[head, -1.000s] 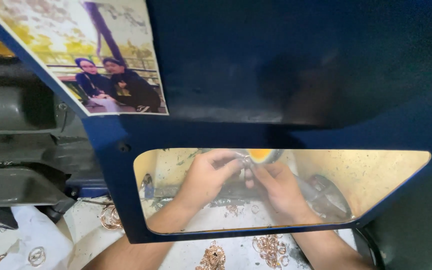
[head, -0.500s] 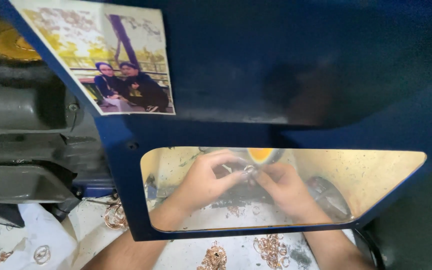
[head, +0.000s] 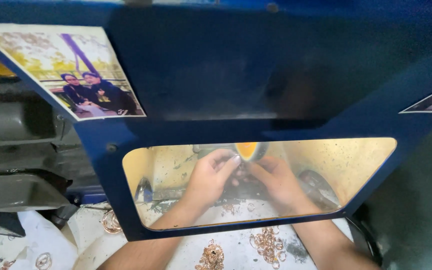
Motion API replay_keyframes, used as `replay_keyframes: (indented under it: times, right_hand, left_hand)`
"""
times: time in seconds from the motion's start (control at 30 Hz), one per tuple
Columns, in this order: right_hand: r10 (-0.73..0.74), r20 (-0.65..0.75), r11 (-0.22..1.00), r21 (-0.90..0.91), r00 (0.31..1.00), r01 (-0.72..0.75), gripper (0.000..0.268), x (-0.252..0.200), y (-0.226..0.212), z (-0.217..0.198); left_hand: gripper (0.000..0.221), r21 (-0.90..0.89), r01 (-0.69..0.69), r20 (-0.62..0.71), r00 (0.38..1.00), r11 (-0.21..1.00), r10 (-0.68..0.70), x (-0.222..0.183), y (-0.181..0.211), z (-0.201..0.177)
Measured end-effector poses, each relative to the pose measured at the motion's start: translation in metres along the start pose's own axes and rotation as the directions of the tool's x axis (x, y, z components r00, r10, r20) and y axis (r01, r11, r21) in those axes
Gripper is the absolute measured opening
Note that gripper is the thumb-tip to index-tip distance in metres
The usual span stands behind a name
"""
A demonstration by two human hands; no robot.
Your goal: Polishing a jewelry component using a bench-mounted polishing wheel inside a protective enclosure.
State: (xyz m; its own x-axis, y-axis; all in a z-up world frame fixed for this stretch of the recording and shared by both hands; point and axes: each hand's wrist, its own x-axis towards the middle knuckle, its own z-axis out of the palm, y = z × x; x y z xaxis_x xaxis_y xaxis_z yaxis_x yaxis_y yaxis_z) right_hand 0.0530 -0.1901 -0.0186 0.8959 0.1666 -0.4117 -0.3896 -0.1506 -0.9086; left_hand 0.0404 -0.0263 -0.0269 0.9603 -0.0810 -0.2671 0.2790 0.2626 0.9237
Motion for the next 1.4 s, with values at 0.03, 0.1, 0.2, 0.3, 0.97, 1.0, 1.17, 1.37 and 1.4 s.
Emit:
replay_keyframes:
  times: [0.03, 0.1, 0.2, 0.3, 0.97, 1.0, 1.17, 1.37, 1.4]
  right_hand:
    - [-0.001, 0.003, 1.000, -0.002, 1.000, 0.001, 0.034, 0.001, 0.001, 0.001]
    - [0.015, 0.001, 0.998, 0.064, 1.000, -0.015, 0.032, 0.002, 0.002, 0.002]
    - [0.006, 0.051, 0.997, 0.075, 0.999, -0.010, 0.032, 0.015, 0.019, 0.002]
    - [-0.056, 0.102, 0.997, -0.042, 0.993, 0.061, 0.037, 0.008, 0.005, -0.006]
    - [-0.004, -0.050, 0.999, 0.031, 0.999, 0.005, 0.033, 0.001, -0.001, 0.006]
    - [-0.020, -0.042, 0.996, -0.088, 0.999, 0.017, 0.034, 0.005, 0.004, 0.002]
    - [-0.264, -0.010, 0.928, -0.276, 0.964, 0.251, 0.029, -0.007, -0.005, -0.012]
    - [-0.040, -0.061, 0.997, -0.069, 0.997, 0.036, 0.033, -0.017, -0.017, -0.008]
    - [0.024, -0.105, 0.997, 0.079, 0.994, -0.016, 0.032, -0.021, -0.026, 0.000]
  left_hand:
    - [0.028, -0.001, -0.002, -0.003, 1.000, 1.000, 0.002, 0.001, -0.002, -0.002]
    - [0.030, -0.032, -0.022, -0.002, 1.000, 0.999, 0.022, 0.002, -0.007, -0.004]
    - [0.029, 0.000, -0.022, 0.025, 0.999, 1.000, 0.022, 0.004, -0.007, -0.010]
    - [0.026, 0.222, -0.085, 0.097, 0.993, 0.971, 0.065, -0.003, 0.014, -0.020]
    - [0.030, 0.176, -0.066, -0.044, 0.996, 0.982, 0.074, 0.005, -0.001, -0.014]
    - [0.029, 0.286, -0.100, 0.004, 0.995, 0.953, 0.104, 0.006, 0.002, -0.018]
    - [0.022, 0.556, -0.361, 0.144, 0.929, 0.749, 0.341, -0.008, 0.026, -0.013]
    - [0.023, 0.178, -0.067, 0.000, 0.998, 0.982, 0.068, 0.003, 0.008, 0.002]
    - [0.023, 0.035, -0.019, -0.028, 0.999, 0.999, 0.020, 0.000, 0.009, 0.006]
